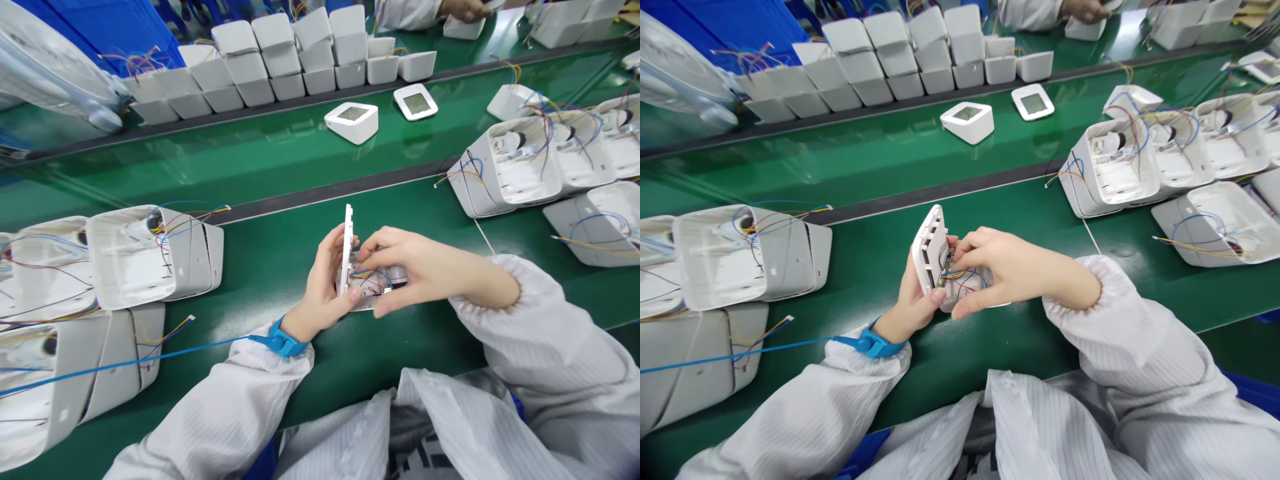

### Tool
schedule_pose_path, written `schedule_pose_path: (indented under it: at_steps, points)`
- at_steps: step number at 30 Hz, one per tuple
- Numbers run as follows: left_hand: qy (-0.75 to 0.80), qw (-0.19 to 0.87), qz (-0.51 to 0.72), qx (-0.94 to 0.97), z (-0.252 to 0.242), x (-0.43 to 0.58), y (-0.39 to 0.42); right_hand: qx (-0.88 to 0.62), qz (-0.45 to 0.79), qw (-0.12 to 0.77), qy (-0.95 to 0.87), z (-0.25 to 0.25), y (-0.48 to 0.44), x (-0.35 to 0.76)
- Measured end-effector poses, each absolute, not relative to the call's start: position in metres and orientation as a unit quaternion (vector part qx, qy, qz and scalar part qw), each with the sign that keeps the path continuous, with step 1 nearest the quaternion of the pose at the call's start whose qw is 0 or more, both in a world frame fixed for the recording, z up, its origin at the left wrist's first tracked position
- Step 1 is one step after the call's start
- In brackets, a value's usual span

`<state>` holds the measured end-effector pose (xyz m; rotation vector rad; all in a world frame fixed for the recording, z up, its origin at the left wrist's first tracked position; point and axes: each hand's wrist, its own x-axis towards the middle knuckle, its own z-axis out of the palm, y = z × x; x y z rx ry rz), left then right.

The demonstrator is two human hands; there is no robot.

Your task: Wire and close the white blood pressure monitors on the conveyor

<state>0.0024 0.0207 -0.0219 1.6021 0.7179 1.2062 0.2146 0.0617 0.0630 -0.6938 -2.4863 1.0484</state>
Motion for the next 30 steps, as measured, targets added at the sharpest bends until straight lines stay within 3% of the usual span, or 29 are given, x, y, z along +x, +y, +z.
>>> schedule_pose_path:
  at_steps: [11,22,30]
  points:
    - [0.286,0.466,0.497,0.673,-0.020,0.001,0.023,-0.312,0.403,0.143,-0.849,0.060,0.069,0.219]
    - [0.289,0.431,0.482,0.706,-0.020,0.001,0.023,-0.285,0.066,0.101,-0.951,0.040,0.064,0.203]
    - [0.320,0.316,0.446,0.774,-0.019,0.002,0.024,-0.411,0.048,0.058,-0.909,0.043,0.049,0.191]
